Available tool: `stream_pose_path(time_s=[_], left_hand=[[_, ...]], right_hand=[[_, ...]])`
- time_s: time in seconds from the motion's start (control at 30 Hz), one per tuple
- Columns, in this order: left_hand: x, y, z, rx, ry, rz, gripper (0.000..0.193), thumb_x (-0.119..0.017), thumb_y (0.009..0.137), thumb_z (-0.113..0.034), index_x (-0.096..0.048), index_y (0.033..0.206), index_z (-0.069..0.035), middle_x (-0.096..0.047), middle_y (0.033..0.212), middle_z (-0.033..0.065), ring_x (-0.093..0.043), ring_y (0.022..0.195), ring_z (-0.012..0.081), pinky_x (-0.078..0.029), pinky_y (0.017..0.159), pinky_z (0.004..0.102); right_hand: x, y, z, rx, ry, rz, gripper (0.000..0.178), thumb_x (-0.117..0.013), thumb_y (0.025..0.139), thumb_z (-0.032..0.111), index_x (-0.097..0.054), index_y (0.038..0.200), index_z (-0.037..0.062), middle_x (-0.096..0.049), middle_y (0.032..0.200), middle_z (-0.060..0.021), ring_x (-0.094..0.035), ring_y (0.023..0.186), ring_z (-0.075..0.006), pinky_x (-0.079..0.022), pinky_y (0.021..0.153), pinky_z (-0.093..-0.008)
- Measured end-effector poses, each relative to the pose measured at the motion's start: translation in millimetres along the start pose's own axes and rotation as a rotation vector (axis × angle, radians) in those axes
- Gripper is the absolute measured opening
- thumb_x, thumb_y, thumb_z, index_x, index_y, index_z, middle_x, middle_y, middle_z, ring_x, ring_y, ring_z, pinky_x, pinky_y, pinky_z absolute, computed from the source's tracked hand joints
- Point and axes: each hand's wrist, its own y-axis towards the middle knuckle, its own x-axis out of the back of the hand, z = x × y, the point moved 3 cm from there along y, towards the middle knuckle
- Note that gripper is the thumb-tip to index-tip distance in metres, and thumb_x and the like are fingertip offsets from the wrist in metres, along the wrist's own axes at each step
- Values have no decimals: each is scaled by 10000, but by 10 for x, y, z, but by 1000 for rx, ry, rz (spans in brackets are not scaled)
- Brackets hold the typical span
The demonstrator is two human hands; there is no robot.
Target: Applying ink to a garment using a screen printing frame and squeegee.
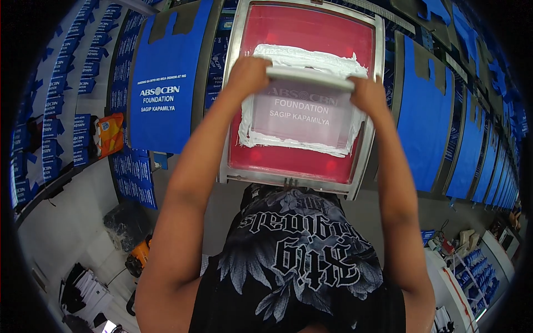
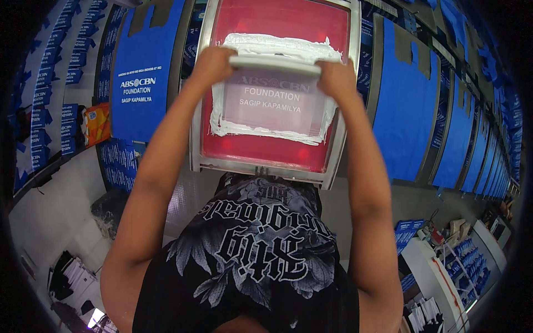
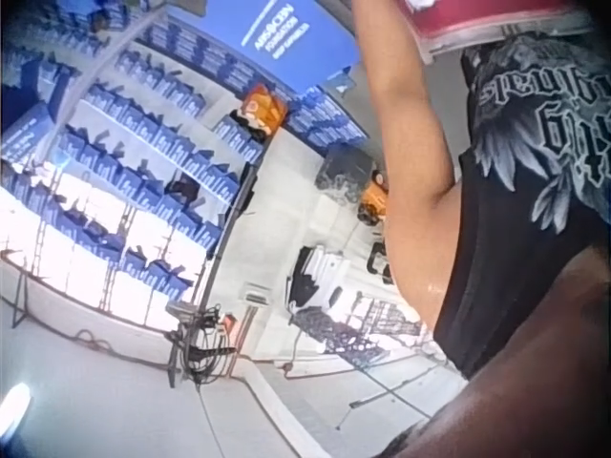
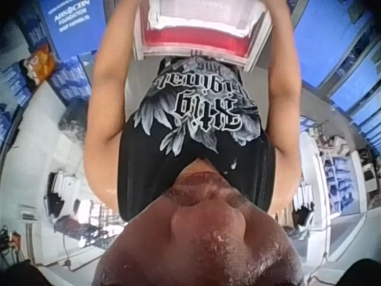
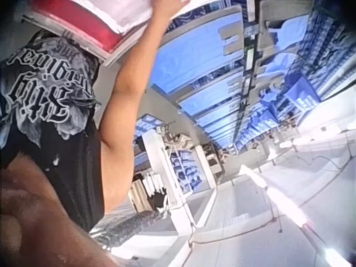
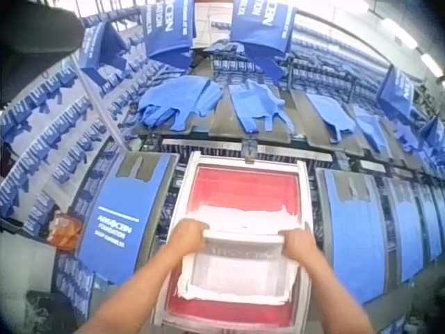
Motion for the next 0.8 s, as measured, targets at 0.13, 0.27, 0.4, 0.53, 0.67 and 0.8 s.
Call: stream_pose_path(time_s=[0.13, 0.27, 0.4, 0.53, 0.67, 0.8], left_hand=[[160, 68, 8, 5, 39, 27, 325, -743, 670, -271, -684, 920, -73, -662, 806, 171, -643, 762, 326, -505, 722, 405], [134, -1278, -340, 5, -112, 118, 297, -696, 619, -36, -683, 914, -71, -660, 831, 151, -614, 813, 316, -451, 783, 422], [-210, -1481, -467, -63, -122, -13, 286, -658, 581, 17, -672, 853, -71, -643, 794, 135, -595, 795, 306, -404, 793, 403], [-107, -467, -147, 8, -2, 52, 168, -695, 653, -129, -687, 820, -121, -650, 746, 129, -621, 764, 308, -451, 782, 413], [133, 294, -10, 97, -23, 77, 297, -762, 643, -240, -688, 906, -125, -673, 825, 127, -642, 812, 321, -495, 737, 430], [435, 132, -26, 34, 56, -226, 396, -750, 687, -267, -642, 1018, -78, -657, 926, 137, -624, 854, 337, -486, 749, 432]], right_hand=[[141, 107, -87, 12, 56, 54, 428, -576, 656, 96, -651, 1071, 165, -678, 903, -121, -647, 893, -265, -354, 962, -475], [128, -1118, 476, 15, 145, 204, 448, -633, 592, 28, -655, 1030, 125, -669, 868, -111, -624, 895, -282, -225, 1077, -526], [-415, -1498, 472, -23, 235, 70, 454, -646, 567, 11, -655, 1009, 113, -664, 877, -100, -615, 894, -275, -224, 1078, -539], [-146, -498, 173, -47, 60, 87, 355, -610, 665, 84, -666, 1005, 171, -680, 845, -92, -647, 837, -250, -262, 1050, -533], [130, 313, -147, 4, 61, 144, 451, -580, 656, 112, -652, 1098, 166, -674, 965, -123, -638, 931, -281, -442, 872, -430], [420, 471, -149, 62, 171, 125, 495, -560, 642, 99, -641, 1129, 140, -662, 994, -152, -624, 959, -312, -488, 849, -393]])
